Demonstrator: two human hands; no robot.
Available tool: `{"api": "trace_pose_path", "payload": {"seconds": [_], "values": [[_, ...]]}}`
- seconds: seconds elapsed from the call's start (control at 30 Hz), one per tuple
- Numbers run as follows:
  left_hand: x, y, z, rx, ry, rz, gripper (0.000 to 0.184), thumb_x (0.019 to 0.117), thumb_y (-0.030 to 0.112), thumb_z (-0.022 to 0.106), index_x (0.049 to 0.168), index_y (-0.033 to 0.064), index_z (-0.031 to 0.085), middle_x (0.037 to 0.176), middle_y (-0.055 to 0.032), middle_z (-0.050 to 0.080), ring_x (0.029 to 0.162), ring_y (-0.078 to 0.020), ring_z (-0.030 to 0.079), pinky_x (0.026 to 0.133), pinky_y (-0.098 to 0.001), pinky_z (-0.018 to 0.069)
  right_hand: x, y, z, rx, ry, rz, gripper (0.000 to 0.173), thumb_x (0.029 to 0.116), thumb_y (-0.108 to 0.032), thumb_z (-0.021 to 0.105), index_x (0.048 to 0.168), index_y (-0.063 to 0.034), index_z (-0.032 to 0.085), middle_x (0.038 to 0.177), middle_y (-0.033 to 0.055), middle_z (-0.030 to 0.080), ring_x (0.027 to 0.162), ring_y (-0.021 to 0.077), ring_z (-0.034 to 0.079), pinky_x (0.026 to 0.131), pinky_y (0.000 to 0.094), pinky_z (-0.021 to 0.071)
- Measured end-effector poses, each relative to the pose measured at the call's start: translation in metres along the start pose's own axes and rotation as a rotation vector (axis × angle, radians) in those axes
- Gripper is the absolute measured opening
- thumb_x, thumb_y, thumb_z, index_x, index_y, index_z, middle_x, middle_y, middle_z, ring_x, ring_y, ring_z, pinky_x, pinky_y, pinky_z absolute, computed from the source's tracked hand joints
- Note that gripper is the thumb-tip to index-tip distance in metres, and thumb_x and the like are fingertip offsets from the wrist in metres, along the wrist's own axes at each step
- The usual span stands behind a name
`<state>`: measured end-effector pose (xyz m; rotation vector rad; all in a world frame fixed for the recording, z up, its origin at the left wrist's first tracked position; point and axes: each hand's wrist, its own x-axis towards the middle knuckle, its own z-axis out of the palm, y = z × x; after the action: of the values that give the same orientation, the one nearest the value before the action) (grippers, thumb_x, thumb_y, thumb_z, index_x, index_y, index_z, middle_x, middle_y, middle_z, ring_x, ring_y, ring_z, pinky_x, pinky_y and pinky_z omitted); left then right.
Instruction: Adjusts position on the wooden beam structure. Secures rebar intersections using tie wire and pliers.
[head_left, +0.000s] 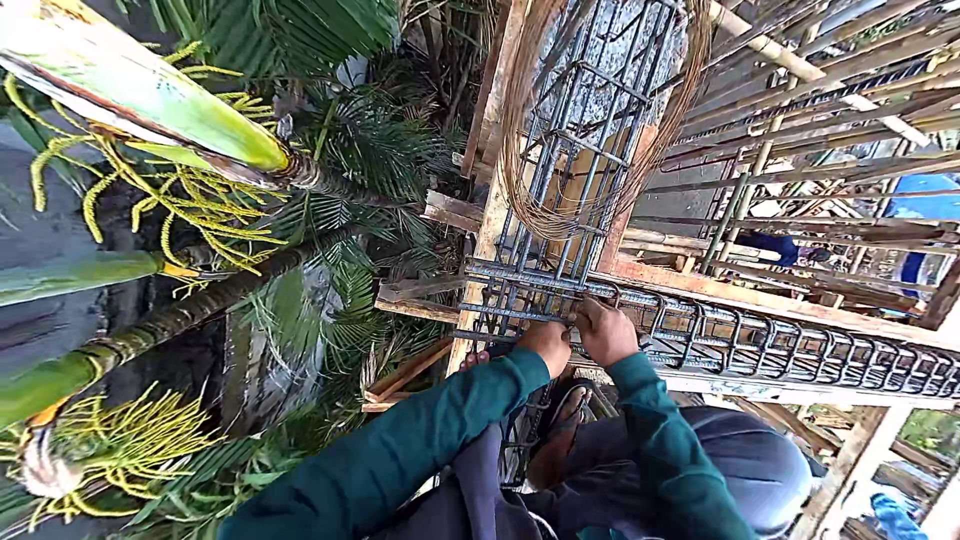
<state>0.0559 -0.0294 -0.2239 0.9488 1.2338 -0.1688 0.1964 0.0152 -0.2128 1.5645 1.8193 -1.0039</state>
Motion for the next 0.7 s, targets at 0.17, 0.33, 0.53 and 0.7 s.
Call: {"api": "trace_pose_path", "payload": {"seconds": [0.17,0.33,0.53,0.7], "values": [[-0.004,0.005,-0.002,0.219,-0.026,-0.017,0.042,0.1107,0.027,0.034,0.135,0.0064,0.062,0.133,-0.0201,0.064,0.128,-0.0361,0.060,0.103,-0.0583,0.0476,-0.010,0.005,0.020,0.189,0.165,0.131,0.028,0.1033,-0.029,0.059,0.102,-0.0041,0.072,0.101,0.0148,0.073,0.098,0.0348,0.071,0.088,0.0592,0.0543],[-0.008,0.004,-0.010,0.368,-0.039,0.026,0.041,0.1114,0.027,0.033,0.137,0.0082,0.060,0.133,-0.0187,0.064,0.127,-0.0367,0.061,0.100,-0.0594,0.0485,-0.016,-0.003,0.029,0.261,0.194,0.297,0.033,0.1060,-0.032,0.054,0.107,-0.0033,0.072,0.098,0.0167,0.074,0.099,0.0346,0.071,0.091,0.0566,0.0532],[-0.004,0.042,-0.037,0.610,-0.078,0.118,0.020,0.1000,0.013,0.059,0.110,0.0000,0.071,0.112,-0.0195,0.070,0.109,-0.0380,0.067,0.086,-0.0605,0.0517,-0.029,-0.017,0.049,0.336,0.198,0.440,0.040,0.1113,-0.030,0.041,0.115,-0.0009,0.068,0.103,0.0202,0.073,0.103,0.0366,0.071,0.092,0.0570,0.0533],[0.035,0.074,-0.055,1.065,-0.213,0.308,0.019,0.0968,0.016,0.065,0.103,-0.0006,0.072,0.105,-0.0191,0.071,0.102,-0.0379,0.067,0.086,-0.0601,0.0522,-0.035,-0.034,0.035,0.096,0.100,0.403,0.037,0.1098,-0.025,0.040,0.133,-0.0083,0.064,0.130,0.0165,0.067,0.115,0.0336,0.069,0.095,0.0532,0.0553]]}}
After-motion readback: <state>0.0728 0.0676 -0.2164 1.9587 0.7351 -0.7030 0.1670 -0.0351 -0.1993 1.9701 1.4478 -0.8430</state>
